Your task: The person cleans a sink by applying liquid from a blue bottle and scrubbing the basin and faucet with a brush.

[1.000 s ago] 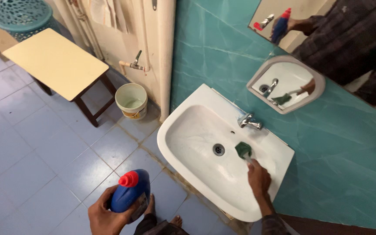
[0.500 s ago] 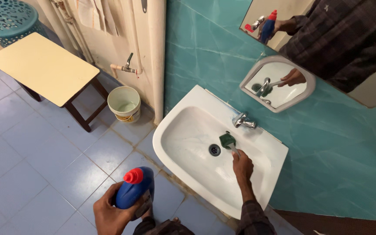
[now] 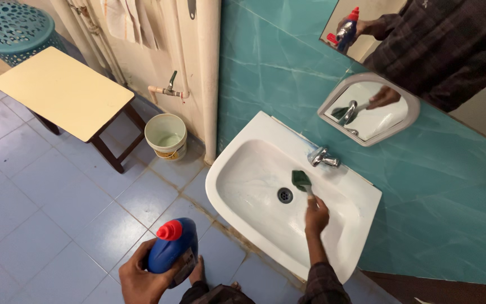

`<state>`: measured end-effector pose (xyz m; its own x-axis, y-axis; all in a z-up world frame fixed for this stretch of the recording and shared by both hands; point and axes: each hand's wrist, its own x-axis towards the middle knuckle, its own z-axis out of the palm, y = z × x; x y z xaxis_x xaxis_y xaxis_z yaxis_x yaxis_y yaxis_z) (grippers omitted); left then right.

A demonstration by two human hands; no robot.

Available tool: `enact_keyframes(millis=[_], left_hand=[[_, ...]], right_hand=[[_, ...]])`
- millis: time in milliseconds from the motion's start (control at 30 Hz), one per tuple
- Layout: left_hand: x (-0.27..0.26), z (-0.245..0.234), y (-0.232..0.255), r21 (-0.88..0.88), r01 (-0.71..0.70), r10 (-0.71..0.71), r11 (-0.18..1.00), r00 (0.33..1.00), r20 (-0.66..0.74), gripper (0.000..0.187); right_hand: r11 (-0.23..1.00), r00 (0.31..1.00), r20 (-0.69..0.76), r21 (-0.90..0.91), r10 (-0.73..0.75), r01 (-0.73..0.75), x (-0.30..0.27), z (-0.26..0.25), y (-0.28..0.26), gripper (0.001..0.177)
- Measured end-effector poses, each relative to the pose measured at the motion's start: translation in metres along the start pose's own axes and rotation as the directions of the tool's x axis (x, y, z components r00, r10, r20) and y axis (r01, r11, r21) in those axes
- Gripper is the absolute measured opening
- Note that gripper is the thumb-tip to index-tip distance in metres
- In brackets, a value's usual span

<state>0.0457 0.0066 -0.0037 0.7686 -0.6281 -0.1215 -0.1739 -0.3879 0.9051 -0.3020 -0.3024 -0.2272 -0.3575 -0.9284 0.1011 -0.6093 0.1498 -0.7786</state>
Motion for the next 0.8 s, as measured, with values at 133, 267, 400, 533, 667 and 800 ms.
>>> enact_keyframes(millis=[133, 267, 400, 533, 667, 800], left_hand=[[0.009, -0.007, 0.000, -0.013, 0.000, 0.000, 1.000, 1.000, 0.013, 0.066], [0.012, -0.014, 0.001, -0.017, -0.005, 0.006, 1.000, 1.000, 0.026, 0.063], [0.020, -0.019, 0.001, 0.050, 0.033, -0.034, 0.998, 0.999, 0.023, 0.065], [0.028, -0.022, -0.008, 0.006, -0.009, 0.008, 1.000, 0.999, 0.033, 0.066], [0.032, -0.021, -0.013, -0.026, -0.014, 0.015, 1.000, 1.000, 0.018, 0.066], [0.035, -0.020, -0.013, -0.029, -0.001, 0.002, 1.000, 1.000, 0.018, 0.066]], right_hand=[[0.366, 0.732, 0.457, 0.654, 0.505, -0.661, 0.012, -0.002, 0.016, 0.026], [0.597, 0.822, 0.282, 0.578, 0.495, -0.557, 0.006, 0.001, 0.008, 0.024], [0.852, 0.883, -0.112, -0.341, -0.456, 0.397, -0.025, -0.002, -0.016, 0.025], [0.886, 0.945, -0.061, -0.371, -0.321, 0.278, -0.035, -0.009, -0.025, 0.028], [0.935, 0.953, -0.105, 0.250, 0.285, -0.252, -0.034, -0.005, -0.002, 0.026], [0.272, 0.675, 0.490, 0.659, 0.551, -0.701, -0.022, -0.012, 0.013, 0.014]])
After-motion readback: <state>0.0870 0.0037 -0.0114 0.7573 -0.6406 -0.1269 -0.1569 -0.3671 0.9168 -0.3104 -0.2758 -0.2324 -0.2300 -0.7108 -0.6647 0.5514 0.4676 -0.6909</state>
